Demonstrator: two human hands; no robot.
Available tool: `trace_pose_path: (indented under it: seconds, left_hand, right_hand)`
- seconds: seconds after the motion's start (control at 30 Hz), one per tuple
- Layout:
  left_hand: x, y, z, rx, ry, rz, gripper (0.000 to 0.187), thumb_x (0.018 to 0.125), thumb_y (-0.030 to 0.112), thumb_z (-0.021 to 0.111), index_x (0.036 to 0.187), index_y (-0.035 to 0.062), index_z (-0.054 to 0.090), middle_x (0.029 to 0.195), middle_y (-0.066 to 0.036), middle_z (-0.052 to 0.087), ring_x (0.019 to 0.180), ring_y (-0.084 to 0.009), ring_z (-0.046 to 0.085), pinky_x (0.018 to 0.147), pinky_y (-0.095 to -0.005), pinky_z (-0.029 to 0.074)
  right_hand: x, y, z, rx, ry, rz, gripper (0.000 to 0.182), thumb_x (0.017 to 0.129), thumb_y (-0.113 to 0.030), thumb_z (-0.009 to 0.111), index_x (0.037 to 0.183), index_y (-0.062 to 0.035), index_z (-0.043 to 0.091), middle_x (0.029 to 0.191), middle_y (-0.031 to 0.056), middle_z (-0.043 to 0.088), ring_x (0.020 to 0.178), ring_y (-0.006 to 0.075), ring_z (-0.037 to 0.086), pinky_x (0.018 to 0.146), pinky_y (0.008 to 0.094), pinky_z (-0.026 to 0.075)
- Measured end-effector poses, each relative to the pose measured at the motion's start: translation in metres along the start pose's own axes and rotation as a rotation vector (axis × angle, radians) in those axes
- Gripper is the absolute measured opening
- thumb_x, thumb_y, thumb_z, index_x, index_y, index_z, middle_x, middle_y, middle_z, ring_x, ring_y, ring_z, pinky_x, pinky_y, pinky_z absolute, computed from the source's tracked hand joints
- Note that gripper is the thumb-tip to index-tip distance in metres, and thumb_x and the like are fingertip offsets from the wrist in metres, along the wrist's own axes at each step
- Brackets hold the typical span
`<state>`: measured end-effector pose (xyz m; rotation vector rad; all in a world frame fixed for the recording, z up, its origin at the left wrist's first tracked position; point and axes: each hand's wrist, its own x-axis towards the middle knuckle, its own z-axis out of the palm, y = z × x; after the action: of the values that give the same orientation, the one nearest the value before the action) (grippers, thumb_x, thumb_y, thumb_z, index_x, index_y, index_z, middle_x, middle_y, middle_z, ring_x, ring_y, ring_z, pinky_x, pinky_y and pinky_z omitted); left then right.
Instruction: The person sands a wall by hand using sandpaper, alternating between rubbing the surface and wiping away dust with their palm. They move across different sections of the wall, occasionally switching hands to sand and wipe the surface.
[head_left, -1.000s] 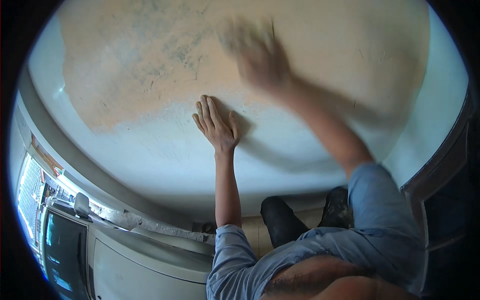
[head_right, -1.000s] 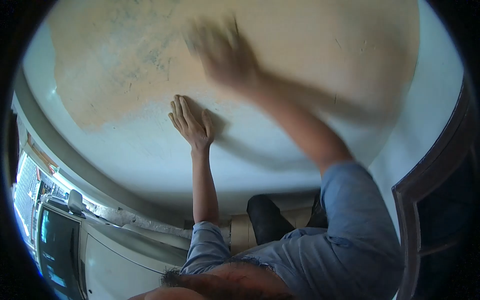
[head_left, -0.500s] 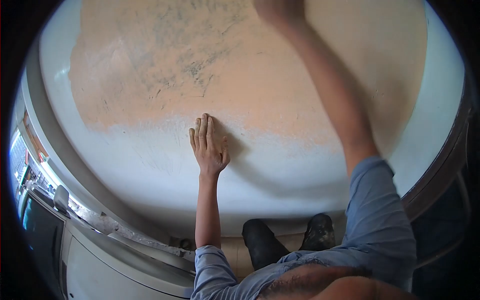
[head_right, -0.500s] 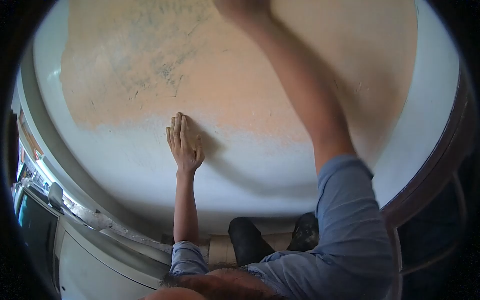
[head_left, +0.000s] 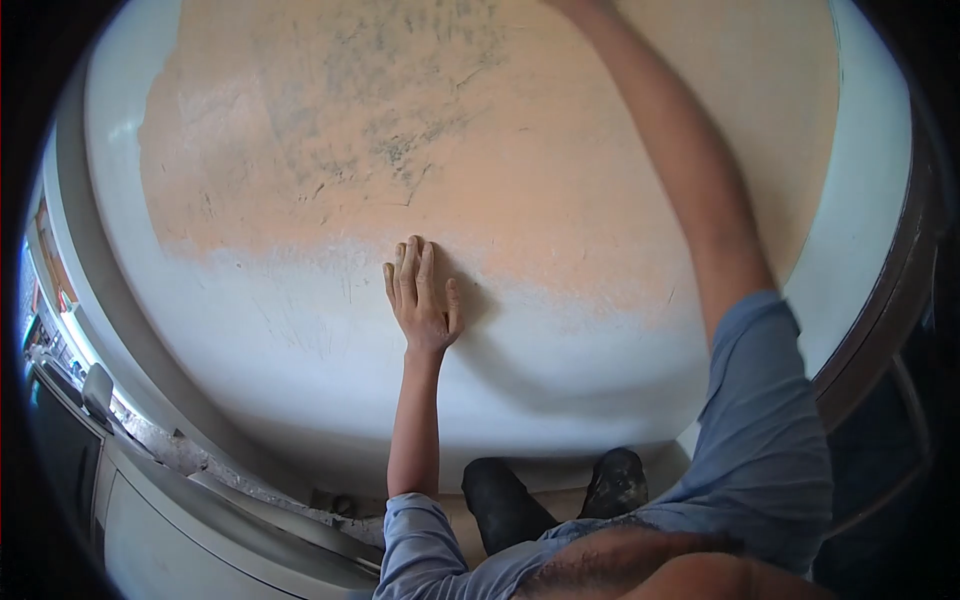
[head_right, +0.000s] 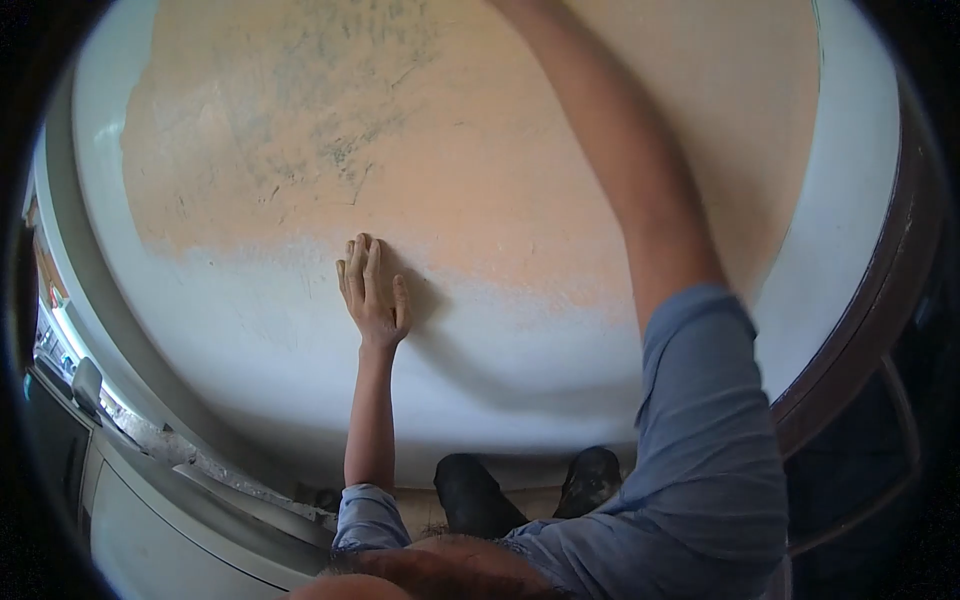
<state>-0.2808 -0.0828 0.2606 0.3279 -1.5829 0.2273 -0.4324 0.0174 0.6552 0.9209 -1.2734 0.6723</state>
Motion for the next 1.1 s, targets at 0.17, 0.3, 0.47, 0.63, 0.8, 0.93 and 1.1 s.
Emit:
trace_pose_path:
  seconds: [0.17, 0.3, 0.47, 0.63, 0.8, 0.93, 1.1]
  left_hand:
    - [-0.006, 0.008, 0.0, -0.051, -0.007, -0.032, 0.052, 0.09, 0.016, 0.052, 0.14, 0.002, 0.046, 0.146, -0.02, 0.043, 0.139, -0.0376, 0.036, 0.114, -0.0543, 0.021]
    - [-0.01, 0.001, 0.001, -0.02, -0.02, 0.013, 0.052, 0.088, 0.016, 0.053, 0.138, 0.0038, 0.049, 0.145, -0.02, 0.044, 0.138, -0.0365, 0.037, 0.114, -0.0537, 0.022]
    - [-0.013, -0.01, -0.01, -0.038, -0.07, 0.056, 0.049, 0.086, 0.013, 0.053, 0.134, 0.006, 0.054, 0.143, -0.018, 0.047, 0.137, -0.0351, 0.039, 0.113, -0.0526, 0.024]
    - [-0.012, 0.0, -0.012, -0.043, -0.065, -0.005, 0.05, 0.084, 0.014, 0.056, 0.134, 0.0082, 0.056, 0.142, -0.016, 0.05, 0.134, -0.0339, 0.043, 0.113, -0.0508, 0.025]
    - [-0.009, 0.007, -0.018, -0.067, -0.089, -0.04, 0.049, 0.084, 0.012, 0.056, 0.132, 0.0079, 0.056, 0.143, -0.017, 0.048, 0.136, -0.0356, 0.04, 0.111, -0.0536, 0.027]
    - [-0.01, 0.002, -0.02, -0.056, -0.104, -0.014, 0.049, 0.084, 0.012, 0.056, 0.134, 0.0089, 0.055, 0.143, -0.016, 0.048, 0.136, -0.0341, 0.04, 0.112, -0.0516, 0.028]
    - [-0.017, -0.007, -0.018, -0.033, -0.12, -0.015, 0.05, 0.086, 0.013, 0.056, 0.136, 0.0094, 0.053, 0.145, -0.013, 0.047, 0.137, -0.0325, 0.039, 0.112, -0.0514, 0.027]
  right_hand:
    - [-0.244, -0.036, -0.007, 0.172, -0.02, -0.243, 0.042, 0.09, -0.013, 0.049, 0.131, -0.0099, 0.057, 0.138, 0.0116, 0.053, 0.134, 0.0277, 0.044, 0.115, 0.055, 0.021]
    - [-0.198, -0.019, -0.011, 0.189, -0.017, -0.301, 0.042, 0.089, -0.013, 0.049, 0.13, -0.012, 0.058, 0.136, 0.0079, 0.056, 0.134, 0.0251, 0.044, 0.115, 0.0555, 0.02]
    - [-0.006, 0.005, -0.01, 0.149, -0.136, 0.271, 0.047, 0.101, -0.015, 0.04, 0.147, -0.008, 0.036, 0.151, 0.0073, 0.04, 0.143, 0.02, 0.03, 0.121, 0.0408, 0.015]
    - [-0.136, 0.041, 0.025, -0.023, 0.07, -0.094, 0.03, 0.094, -0.026, 0.048, 0.113, -0.006, 0.061, 0.11, 0.0177, 0.064, 0.106, 0.0364, 0.058, 0.099, 0.052, 0.036]
    - [-0.324, 0.013, -0.017, 0.246, -0.128, -0.178, 0.044, 0.095, -0.019, 0.041, 0.137, -0.0121, 0.054, 0.145, 0.0127, 0.048, 0.138, 0.0289, 0.041, 0.115, 0.0579, 0.013]
    - [-0.145, 0.109, 0.052, -0.018, 0.262, -0.188, 0.039, 0.097, -0.023, 0.044, 0.131, -0.0068, 0.055, 0.129, 0.0181, 0.059, 0.124, 0.0337, 0.052, 0.113, 0.0526, 0.027]
    - [-0.047, 0.08, 0.007, -0.095, 0.104, 0.116, 0.042, 0.1, -0.014, 0.041, 0.14, -0.004, 0.047, 0.149, 0.0112, 0.042, 0.139, 0.026, 0.037, 0.118, 0.0426, 0.021]
